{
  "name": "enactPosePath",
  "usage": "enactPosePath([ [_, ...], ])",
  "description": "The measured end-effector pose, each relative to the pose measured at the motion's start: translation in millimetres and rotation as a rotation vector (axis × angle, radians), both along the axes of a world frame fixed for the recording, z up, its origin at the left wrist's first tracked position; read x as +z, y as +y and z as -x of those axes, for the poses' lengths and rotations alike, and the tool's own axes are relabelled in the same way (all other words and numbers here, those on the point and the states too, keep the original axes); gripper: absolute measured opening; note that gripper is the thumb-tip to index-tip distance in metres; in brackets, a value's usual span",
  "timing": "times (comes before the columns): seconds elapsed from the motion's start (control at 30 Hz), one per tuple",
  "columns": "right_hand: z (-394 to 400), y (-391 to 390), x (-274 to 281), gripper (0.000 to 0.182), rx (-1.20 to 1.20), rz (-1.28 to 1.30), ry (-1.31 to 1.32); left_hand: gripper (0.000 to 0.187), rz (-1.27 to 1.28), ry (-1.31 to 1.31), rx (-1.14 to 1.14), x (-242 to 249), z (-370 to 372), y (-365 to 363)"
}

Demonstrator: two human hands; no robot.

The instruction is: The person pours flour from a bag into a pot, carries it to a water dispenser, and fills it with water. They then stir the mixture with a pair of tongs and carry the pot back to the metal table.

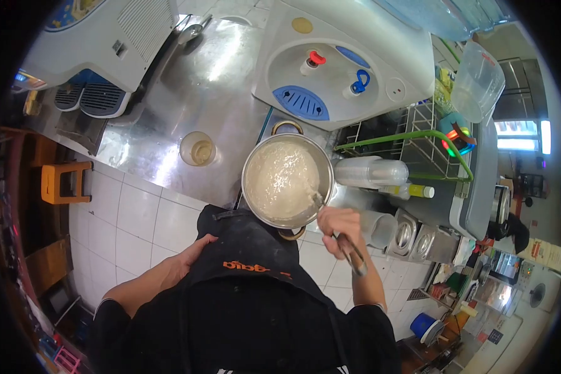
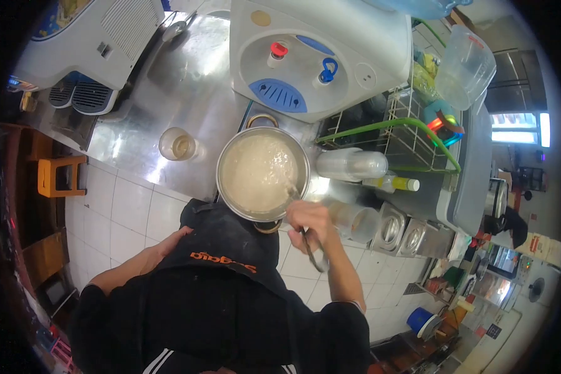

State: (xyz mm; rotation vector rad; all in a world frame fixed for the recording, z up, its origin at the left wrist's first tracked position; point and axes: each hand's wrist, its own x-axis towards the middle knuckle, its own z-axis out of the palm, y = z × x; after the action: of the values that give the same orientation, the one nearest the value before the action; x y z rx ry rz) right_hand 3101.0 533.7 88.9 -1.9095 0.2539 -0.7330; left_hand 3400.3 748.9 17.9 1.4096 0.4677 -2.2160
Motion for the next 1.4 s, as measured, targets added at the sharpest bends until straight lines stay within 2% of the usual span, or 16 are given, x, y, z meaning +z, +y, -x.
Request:
enactPosePath([
  [0.1,-9,6,16,0.028,-0.006,-0.027,-0.186,0.044,0.039,0.004,0.019,2,5,5],
  [0.2,5,-4,-12,0.029,-0.059,0.005,-0.012,0.045,-0.123,0.036,0.004,4,0,0],
  [0.27,-1,-6,-3,0.027,-0.029,0.048,-0.024,0.047,-0.036,0.039,0.048,-15,4,8],
  [0.33,-9,7,15,0.025,-0.008,-0.006,-0.188,0.047,-0.066,0.058,0.056,-5,4,4],
  [0.47,6,-3,-15,0.024,-0.049,0.091,-0.003,0.046,-0.013,-0.021,0.010,0,5,2],
  [0.57,-8,1,15,0.024,0.067,0.040,-0.056,0.045,-0.065,0.027,0.044,2,5,3],
  [0.67,-2,0,4,0.026,0.053,0.013,0.040,0.044,-0.054,0.009,0.024,12,6,-3],
  [0.77,-16,8,32,0.027,0.195,-0.034,-0.082,0.044,-0.052,0.060,0.078,2,8,2],
  [0.87,-2,-5,11,0.032,0.096,-0.040,0.130,0.045,-0.160,0.036,0.029,4,5,-1],
  [0.93,-10,-7,17,0.034,0.114,0.011,0.115,0.045,-0.055,0.017,0.012,-5,5,3],
  [1.0,-14,10,31,0.034,0.067,-0.096,-0.110,0.046,0.020,-0.007,0.007,0,8,5],
  [1.07,-7,4,17,0.032,0.071,-0.080,-0.128,0.042,-0.113,0.002,-0.024,22,4,-11],
  [1.13,-4,-1,10,0.032,-0.026,-0.064,0.028,0.044,-0.050,-0.015,-0.032,8,3,-4],
  [1.23,-2,5,10,0.031,-0.086,-0.064,-0.109,0.047,-0.047,0.000,0.004,-3,5,-1],
  [1.33,2,0,-9,0.033,-0.159,-0.049,-0.072,0.044,-0.052,-0.009,-0.029,2,1,-5],
  [1.4,-4,0,-18,0.035,-0.362,-0.226,-0.291,0.041,-0.012,-0.042,-0.033,10,4,-12],
])
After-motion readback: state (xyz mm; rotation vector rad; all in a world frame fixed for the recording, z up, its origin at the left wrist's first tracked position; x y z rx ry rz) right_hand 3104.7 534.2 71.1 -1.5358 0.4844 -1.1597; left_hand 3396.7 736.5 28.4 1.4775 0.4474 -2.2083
